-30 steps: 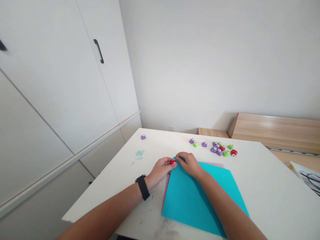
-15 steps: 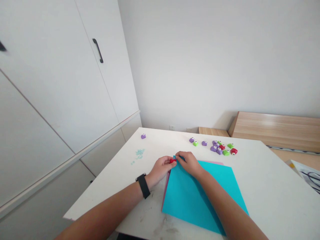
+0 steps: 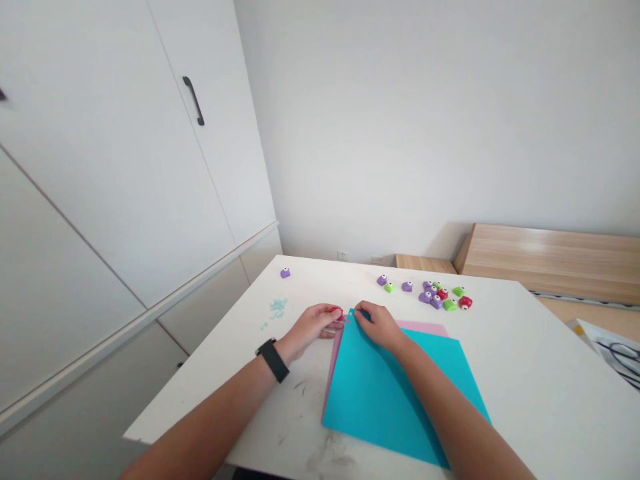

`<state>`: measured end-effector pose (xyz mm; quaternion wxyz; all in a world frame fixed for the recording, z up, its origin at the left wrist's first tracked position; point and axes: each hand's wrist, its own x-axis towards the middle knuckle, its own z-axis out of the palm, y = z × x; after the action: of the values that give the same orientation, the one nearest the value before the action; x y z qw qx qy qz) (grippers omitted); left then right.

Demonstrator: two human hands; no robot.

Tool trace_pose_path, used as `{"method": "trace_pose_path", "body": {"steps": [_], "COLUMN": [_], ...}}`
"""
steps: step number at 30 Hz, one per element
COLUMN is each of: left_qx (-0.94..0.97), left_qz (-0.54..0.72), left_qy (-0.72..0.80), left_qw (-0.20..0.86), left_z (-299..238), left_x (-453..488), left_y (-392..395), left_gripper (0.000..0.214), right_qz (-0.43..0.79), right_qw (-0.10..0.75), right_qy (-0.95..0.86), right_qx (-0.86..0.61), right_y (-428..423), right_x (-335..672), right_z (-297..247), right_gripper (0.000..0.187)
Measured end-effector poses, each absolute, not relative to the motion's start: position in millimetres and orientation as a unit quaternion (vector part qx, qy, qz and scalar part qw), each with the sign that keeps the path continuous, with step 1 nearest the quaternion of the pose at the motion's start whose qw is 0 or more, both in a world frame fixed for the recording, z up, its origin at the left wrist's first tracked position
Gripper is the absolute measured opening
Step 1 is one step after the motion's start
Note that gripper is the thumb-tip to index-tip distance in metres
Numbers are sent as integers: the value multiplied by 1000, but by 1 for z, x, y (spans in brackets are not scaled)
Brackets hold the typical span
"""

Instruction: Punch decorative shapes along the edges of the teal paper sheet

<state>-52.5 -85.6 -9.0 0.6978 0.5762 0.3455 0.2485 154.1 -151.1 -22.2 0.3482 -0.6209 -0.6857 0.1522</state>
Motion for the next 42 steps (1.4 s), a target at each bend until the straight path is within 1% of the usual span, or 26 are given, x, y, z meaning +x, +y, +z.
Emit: {"method": "trace_pose_path", "body": {"steps": [5,10,15,19,26,36,42], "left_qx": [589,651,662,683,724,735,784], "left_qz": [300,343,388,394,383,344,326], "left_qy": [391,462,505,516,505,543,495], "left_qw": [640,494,395,335,272,215,187], "left_z": [-6,-5,-3,-5,-8,-11,-18], "left_x": [-78,-113,-138,-147,-154,-163,-154], "left_y": [-53,-15,5,9,13,18,18], "left_gripper": [51,57,50,42,37,48,41], "right_qz": [158,148,143,159,185,186,190], "right_qw": [334,324,332,340,351,343,332], "right_qy": [-683,-686,-686,-681,-674,-681,-683], "right_qx": [-630,-634,-632,-629,-624,-620,-622], "right_y": [-150,-150,-149,-150,-150,-151,-149], "right_x": [156,154,153,153,153,152,153], "right_z": [-27,-30,-30,-31,-31,-31,-32], "right_gripper": [17,16,22,23,22,23,23]}}
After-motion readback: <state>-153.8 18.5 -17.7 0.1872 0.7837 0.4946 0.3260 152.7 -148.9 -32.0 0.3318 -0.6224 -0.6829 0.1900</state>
